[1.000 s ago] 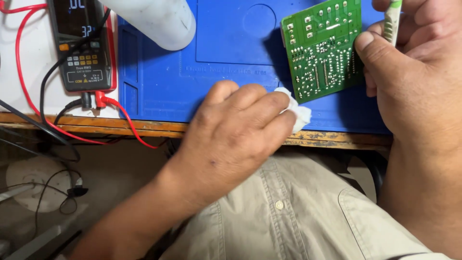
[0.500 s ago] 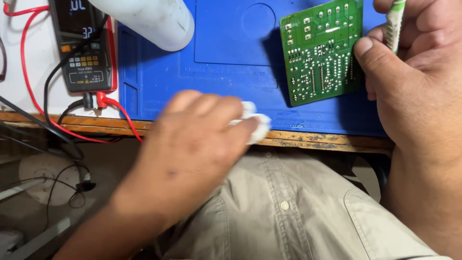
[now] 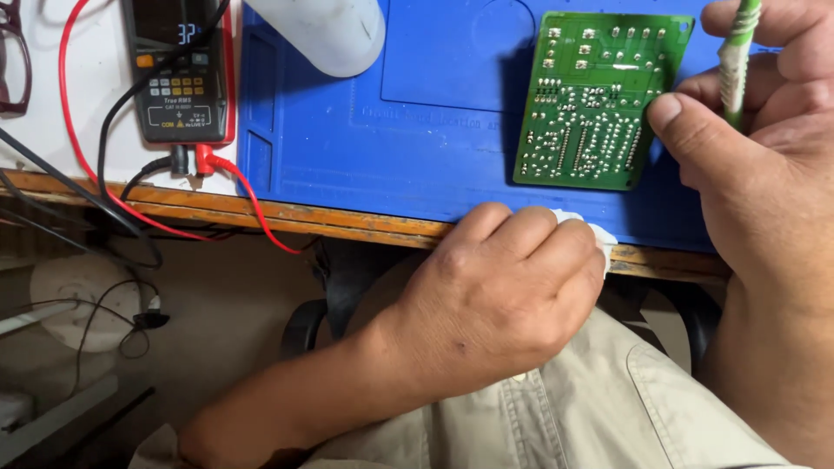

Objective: Cleaning a circuit board with a brush and testing its components using a multimeter

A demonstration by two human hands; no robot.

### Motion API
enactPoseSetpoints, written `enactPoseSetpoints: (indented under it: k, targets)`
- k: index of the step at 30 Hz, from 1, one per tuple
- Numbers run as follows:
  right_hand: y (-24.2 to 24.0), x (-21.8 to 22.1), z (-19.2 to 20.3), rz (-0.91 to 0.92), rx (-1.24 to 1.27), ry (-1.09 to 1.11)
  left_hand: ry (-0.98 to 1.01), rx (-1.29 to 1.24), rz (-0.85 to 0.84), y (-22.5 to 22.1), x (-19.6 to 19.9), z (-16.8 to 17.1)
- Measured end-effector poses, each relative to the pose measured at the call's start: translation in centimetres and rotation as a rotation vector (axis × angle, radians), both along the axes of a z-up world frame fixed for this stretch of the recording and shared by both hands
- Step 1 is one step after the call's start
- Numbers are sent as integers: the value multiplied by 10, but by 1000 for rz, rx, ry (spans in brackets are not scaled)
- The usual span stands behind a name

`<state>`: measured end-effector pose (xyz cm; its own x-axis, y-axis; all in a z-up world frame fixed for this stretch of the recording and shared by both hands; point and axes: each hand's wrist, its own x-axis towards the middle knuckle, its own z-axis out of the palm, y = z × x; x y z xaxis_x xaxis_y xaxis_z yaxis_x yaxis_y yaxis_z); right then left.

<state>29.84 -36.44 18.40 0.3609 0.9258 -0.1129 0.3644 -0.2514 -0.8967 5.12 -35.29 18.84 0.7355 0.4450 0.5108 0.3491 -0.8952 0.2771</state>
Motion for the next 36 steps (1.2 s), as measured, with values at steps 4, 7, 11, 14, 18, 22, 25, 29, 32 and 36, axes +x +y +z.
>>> enactPoseSetpoints:
  k: [4, 7, 11, 14, 18, 22, 25, 29, 32, 36]
  targets:
    - [-4, 3, -3, 25, 78, 58, 61, -49, 38, 14, -19, 25]
    - [-2, 3, -1, 84, 119, 75, 78, -57, 26, 24, -11, 3]
    - [-5, 0, -2, 87, 129, 65, 81, 41, -26, 20, 11, -5]
    - [-6, 2, -2, 72, 134, 24, 86, 48, -56, 27, 2, 1]
    - [-8, 1, 14, 86, 121, -223, 318, -123, 6, 38, -31, 23]
    - [-3, -8, 24, 39, 20, -270, 75, -170, 144, 41, -28, 32]
    - [-3, -7, 20, 65, 72, -185, -21, 39, 160, 46, 10, 25]
    - [-2, -6, 20, 51, 89, -195, 75, 265, 255, 51, 35, 6]
    - [-4, -2, 20, 54, 45, -304, 128, 288, 178, 55, 28, 13]
    - [0, -3, 19, 83, 83, -205, -21, 197, 158, 70, 37, 22]
